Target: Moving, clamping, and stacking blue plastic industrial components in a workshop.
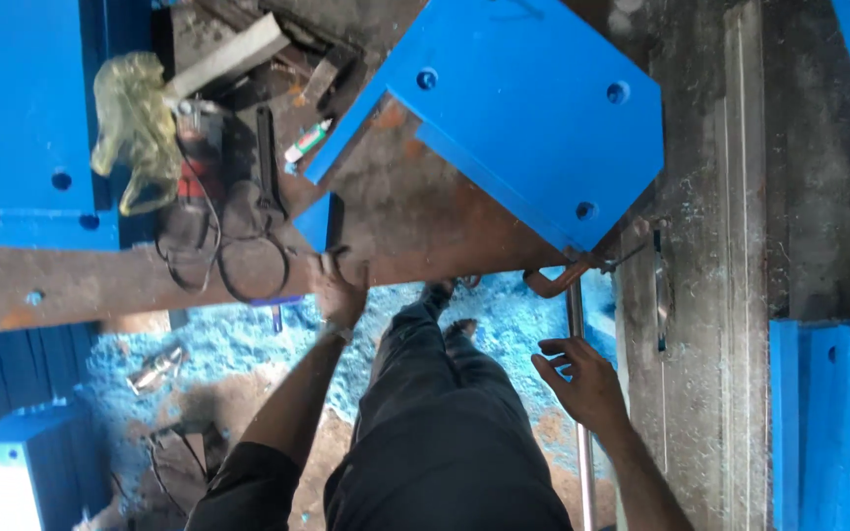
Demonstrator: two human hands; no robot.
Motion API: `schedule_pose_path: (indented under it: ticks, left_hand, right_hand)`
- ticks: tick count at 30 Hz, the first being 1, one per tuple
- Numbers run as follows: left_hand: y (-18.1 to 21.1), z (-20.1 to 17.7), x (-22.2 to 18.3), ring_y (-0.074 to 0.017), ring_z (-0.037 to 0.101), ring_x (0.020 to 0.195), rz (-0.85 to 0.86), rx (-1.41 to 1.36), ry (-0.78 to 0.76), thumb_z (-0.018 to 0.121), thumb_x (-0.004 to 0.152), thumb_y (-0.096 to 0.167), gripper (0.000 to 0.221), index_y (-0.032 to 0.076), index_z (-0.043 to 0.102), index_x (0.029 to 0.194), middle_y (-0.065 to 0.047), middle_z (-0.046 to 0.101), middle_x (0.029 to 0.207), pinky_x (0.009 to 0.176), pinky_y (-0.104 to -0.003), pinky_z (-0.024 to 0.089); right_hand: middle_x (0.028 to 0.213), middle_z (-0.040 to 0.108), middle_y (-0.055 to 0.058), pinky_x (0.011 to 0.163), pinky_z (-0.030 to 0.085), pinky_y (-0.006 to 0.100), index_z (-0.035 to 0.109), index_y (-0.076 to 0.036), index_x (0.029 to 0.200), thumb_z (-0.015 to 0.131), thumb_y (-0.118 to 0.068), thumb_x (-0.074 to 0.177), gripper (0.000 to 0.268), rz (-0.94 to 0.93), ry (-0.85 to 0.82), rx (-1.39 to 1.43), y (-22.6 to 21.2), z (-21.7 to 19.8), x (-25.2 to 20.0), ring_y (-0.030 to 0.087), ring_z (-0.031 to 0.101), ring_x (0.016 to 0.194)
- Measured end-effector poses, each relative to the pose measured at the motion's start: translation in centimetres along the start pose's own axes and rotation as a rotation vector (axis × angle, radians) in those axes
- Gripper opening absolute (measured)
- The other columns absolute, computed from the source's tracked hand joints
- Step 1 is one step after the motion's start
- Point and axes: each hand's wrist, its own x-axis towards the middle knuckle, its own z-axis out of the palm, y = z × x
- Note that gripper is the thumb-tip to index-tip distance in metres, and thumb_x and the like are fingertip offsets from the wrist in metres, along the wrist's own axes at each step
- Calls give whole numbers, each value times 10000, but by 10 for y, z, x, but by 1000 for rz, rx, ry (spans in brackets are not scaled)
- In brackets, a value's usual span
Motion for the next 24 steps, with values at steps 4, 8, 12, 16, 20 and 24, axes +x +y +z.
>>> schedule_pose_path:
  ticks: [4,8,12,16,20,24]
  left_hand:
    - [21,11,-42,-212,627,866,-836,-648,-473,721,909,326,385,9,725,1127,-93,708,985,794,-363,513]
    - [-2,65,-30,-204,597,822,-1218,-1215,-216,746,848,494,497,33,729,1034,-110,656,942,769,-338,507]
    - [16,68,-21,-472,499,1383,-1271,-1454,31,865,912,363,735,-65,534,1409,-279,556,1451,1159,-612,401]
    - [-23,94,-30,-557,556,1274,-1242,-1428,46,913,876,323,757,-108,538,1372,-361,577,1355,1086,-638,467]
    - [-16,92,-28,-502,473,1379,-1273,-1470,36,936,855,357,833,-107,511,1402,-314,548,1402,1170,-615,403]
    - [-13,88,-24,-463,408,1440,-1309,-1439,-1,888,896,406,826,-75,482,1431,-280,493,1464,1214,-595,366]
  right_hand:
    - [1091,754,35,768,616,298,752,-93,1147,738,-330,900,343,147,-139,-65,-1,7,-18,151,759,893]
    - [1184,758,36,853,628,343,743,-129,1204,703,-401,916,398,323,-197,-44,12,30,-14,190,764,1007]
    - [1103,773,142,795,638,444,803,-114,1125,804,-409,899,371,144,-148,34,46,62,7,366,768,1001]
    - [1060,773,182,771,650,443,784,-74,1119,774,-320,923,316,64,-176,24,26,67,14,380,780,953]
    - [1023,752,182,750,651,467,760,-71,1112,730,-291,951,274,-32,-230,-75,16,52,20,390,777,911]
    - [1031,745,168,779,640,475,737,-80,1117,732,-366,940,336,16,-298,-131,23,41,30,366,780,924]
